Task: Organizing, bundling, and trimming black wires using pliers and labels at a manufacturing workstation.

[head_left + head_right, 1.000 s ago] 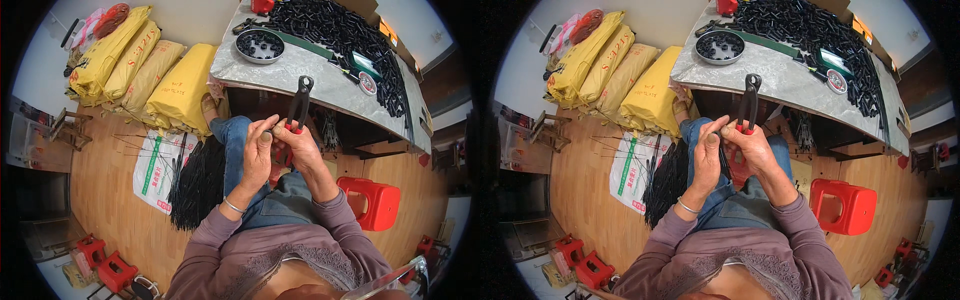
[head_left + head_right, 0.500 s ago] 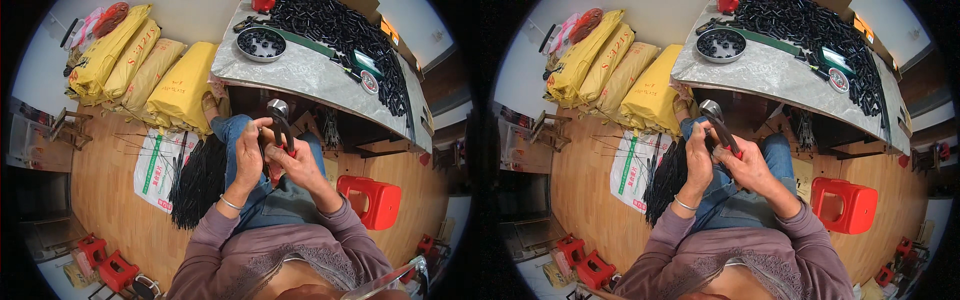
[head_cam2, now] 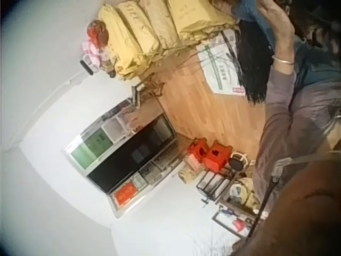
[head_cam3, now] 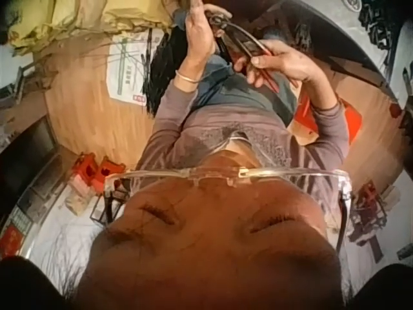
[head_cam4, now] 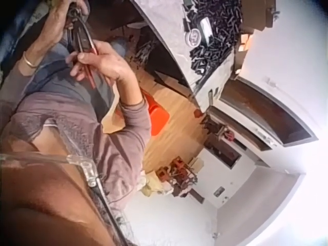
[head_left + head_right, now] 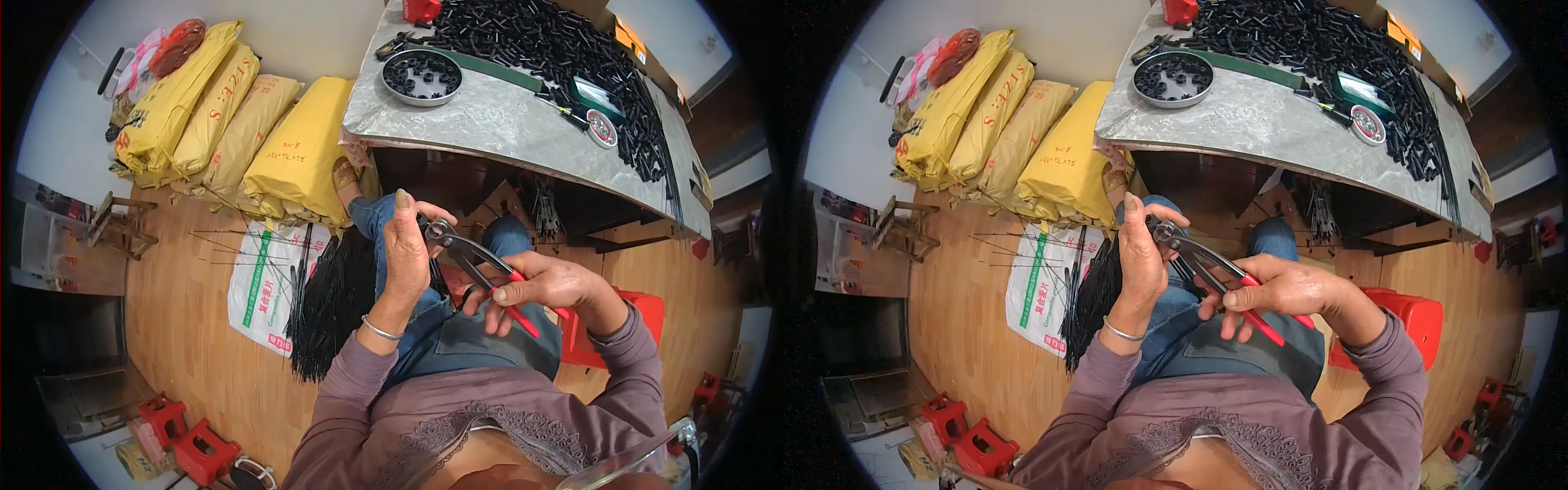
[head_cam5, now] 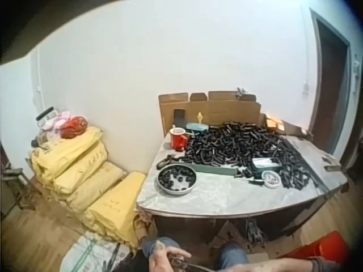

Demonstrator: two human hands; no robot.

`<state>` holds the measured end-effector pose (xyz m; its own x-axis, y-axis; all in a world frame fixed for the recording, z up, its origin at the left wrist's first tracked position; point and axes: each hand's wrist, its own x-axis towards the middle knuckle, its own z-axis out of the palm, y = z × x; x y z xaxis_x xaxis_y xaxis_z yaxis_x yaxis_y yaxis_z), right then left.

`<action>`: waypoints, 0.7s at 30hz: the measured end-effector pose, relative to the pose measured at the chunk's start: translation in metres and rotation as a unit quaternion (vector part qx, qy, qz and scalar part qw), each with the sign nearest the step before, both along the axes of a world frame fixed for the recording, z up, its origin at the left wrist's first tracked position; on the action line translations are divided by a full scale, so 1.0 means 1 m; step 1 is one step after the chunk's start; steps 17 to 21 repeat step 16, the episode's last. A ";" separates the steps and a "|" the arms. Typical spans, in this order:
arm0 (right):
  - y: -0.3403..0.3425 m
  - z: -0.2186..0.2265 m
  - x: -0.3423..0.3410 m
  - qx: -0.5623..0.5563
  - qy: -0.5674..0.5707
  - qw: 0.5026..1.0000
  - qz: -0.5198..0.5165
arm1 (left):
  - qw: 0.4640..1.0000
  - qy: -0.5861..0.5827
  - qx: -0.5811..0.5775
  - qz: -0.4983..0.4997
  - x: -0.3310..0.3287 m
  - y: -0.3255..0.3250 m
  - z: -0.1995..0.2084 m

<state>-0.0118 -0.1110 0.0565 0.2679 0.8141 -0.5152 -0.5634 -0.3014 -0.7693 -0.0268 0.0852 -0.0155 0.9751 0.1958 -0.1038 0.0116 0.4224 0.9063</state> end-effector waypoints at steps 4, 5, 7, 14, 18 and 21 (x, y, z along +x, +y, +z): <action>-0.005 0.005 0.002 -0.016 0.065 0.998 -0.017 | 1.000 -0.006 -0.014 -0.004 0.000 -0.001 -0.001; -0.006 0.006 0.002 -0.013 0.065 0.998 -0.020 | 1.000 -0.006 -0.011 -0.008 0.000 -0.002 0.000; -0.007 0.010 0.003 -0.024 0.050 0.998 -0.002 | 1.000 0.010 0.005 -0.010 -0.002 -0.005 0.002; -0.009 0.017 -0.001 -0.115 -0.019 0.993 0.023 | 0.999 -0.004 0.029 -0.034 -0.002 -0.011 -0.003; -0.002 0.022 -0.002 -0.237 -0.117 0.961 0.079 | 0.998 -0.002 0.063 -0.025 -0.003 -0.013 -0.003; -0.002 0.022 -0.002 -0.237 -0.117 0.961 0.079 | 0.998 -0.002 0.063 -0.025 -0.003 -0.013 -0.003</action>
